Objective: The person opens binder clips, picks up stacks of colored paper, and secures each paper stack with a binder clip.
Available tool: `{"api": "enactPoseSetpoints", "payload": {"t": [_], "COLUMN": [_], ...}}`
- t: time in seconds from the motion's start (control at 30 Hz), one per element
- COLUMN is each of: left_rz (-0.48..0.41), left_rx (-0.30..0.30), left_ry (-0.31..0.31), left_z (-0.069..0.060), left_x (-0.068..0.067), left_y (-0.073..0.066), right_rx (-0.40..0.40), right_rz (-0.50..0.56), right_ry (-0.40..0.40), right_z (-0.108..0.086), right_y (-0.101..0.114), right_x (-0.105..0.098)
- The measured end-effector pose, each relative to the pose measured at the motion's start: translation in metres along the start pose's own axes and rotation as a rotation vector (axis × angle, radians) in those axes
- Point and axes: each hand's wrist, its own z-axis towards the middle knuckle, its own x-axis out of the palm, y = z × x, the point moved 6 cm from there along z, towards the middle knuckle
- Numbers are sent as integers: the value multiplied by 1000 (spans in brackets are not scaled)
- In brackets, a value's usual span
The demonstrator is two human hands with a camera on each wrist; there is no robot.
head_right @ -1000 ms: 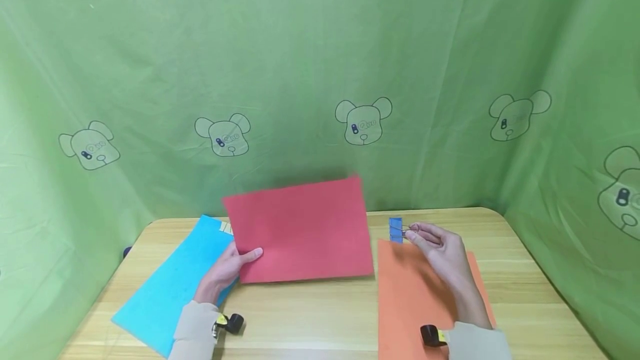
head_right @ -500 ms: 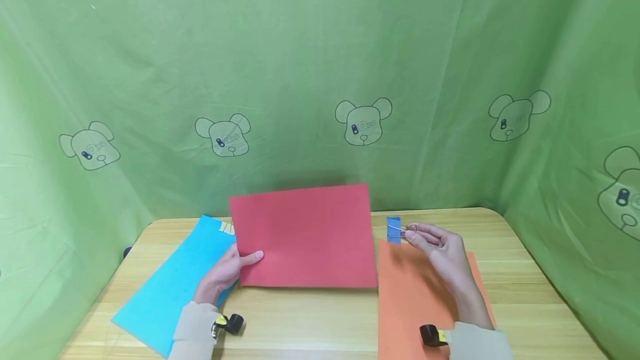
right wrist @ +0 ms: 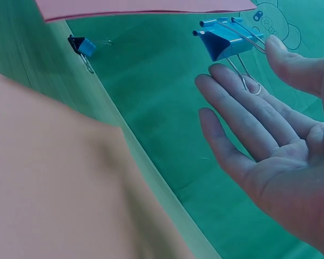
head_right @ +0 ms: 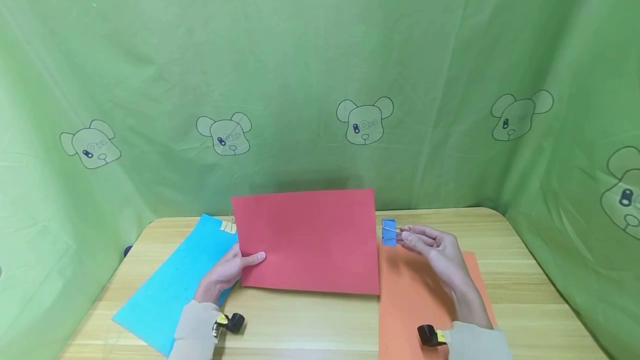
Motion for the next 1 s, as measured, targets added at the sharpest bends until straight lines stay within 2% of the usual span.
{"api": "enactPoseSetpoints", "payload": {"t": [0.23,0.6,1.0], "left_rz": [-50,-19,-22], "left_rx": [-11,-12,-11], "left_ry": [12,-2,-4], "left_z": [2,2,2], "left_x": [1,0,2], "left_y": [2,3,3], "right_rx": [-9,-6,8], "right_rz": [-12,-30,-102], "right_ry": [12,19,35], "right_z": [1,2,1], "right_y": [-2,0,0], "right_x": [3,8,13]}}
